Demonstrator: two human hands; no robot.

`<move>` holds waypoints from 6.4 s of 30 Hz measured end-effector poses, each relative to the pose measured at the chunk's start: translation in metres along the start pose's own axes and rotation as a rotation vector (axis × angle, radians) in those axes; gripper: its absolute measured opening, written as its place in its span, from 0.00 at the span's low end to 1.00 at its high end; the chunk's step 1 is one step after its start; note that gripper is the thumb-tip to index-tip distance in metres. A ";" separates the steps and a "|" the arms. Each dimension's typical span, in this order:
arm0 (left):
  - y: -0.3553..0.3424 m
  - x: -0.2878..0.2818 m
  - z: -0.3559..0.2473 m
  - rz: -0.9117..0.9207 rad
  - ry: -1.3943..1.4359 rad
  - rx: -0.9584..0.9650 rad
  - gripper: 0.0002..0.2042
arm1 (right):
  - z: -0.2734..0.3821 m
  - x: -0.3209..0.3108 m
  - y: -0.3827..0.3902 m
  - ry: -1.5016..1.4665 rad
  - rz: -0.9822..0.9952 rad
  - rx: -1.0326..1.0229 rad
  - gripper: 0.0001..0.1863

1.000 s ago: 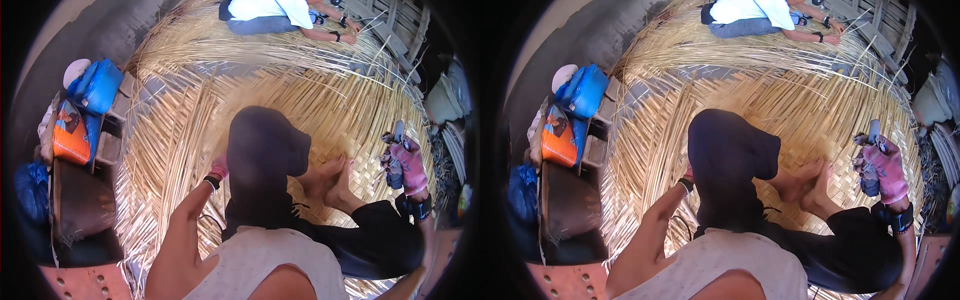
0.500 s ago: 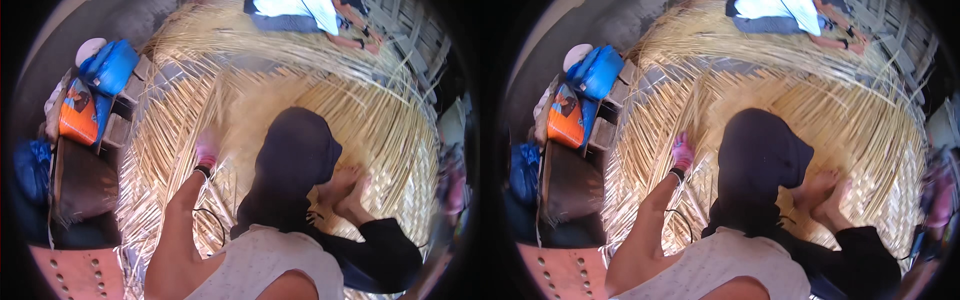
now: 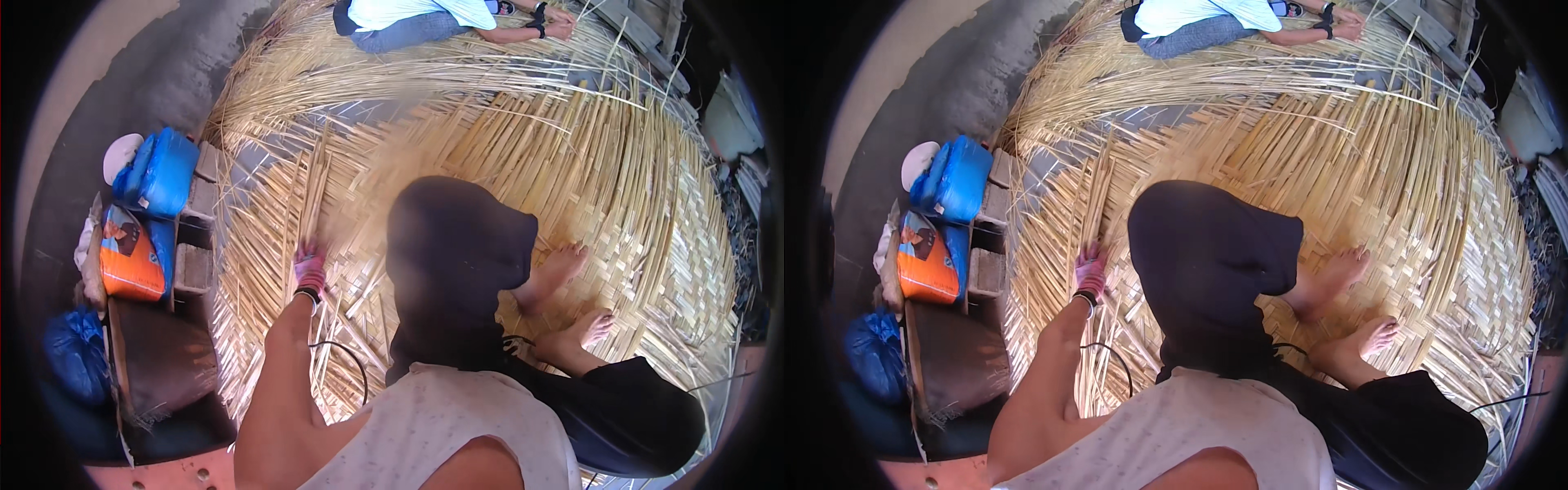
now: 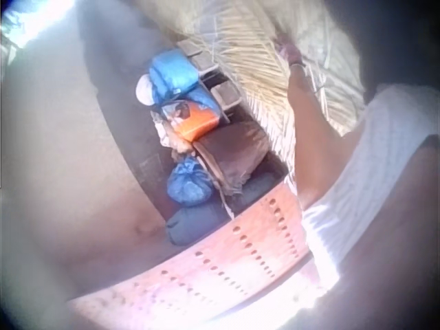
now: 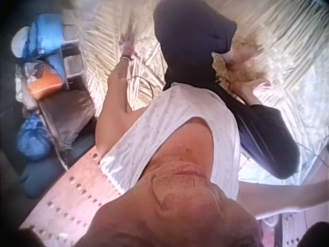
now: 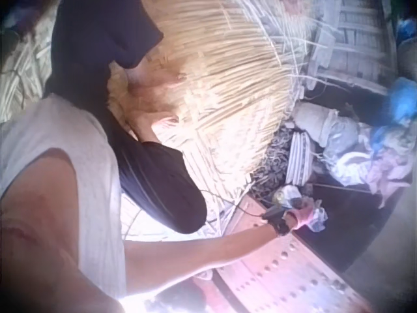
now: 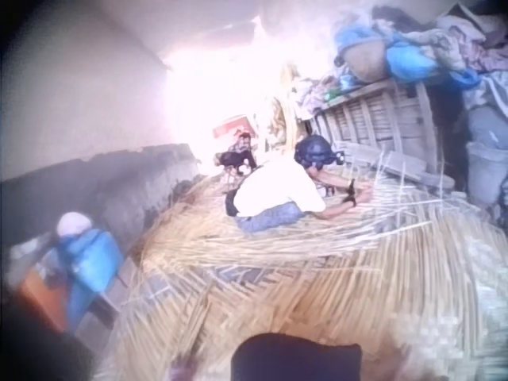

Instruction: Weave together long strips of bamboo to create a large flat mat.

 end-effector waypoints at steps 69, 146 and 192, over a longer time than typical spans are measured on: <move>-0.439 -0.126 -0.224 -0.025 0.809 0.326 0.17 | -0.033 -0.266 -0.012 0.683 -0.021 0.201 0.28; -0.324 -0.227 -0.739 0.328 1.096 0.637 0.15 | -0.107 -0.346 -0.096 -0.466 -0.717 0.003 0.20; -0.294 -0.318 -0.638 0.901 1.462 1.047 0.12 | 0.011 -0.470 -0.058 0.233 -0.467 -0.437 0.06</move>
Point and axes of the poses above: each hand's wrist, its own y-axis away from the middle knuckle, its own x-axis out of the palm, z = x × y, the point moved 3 cm from there along -y, towards the middle knuckle, and after that the axes turned 8 degrees about x, right-handed, at the moved point
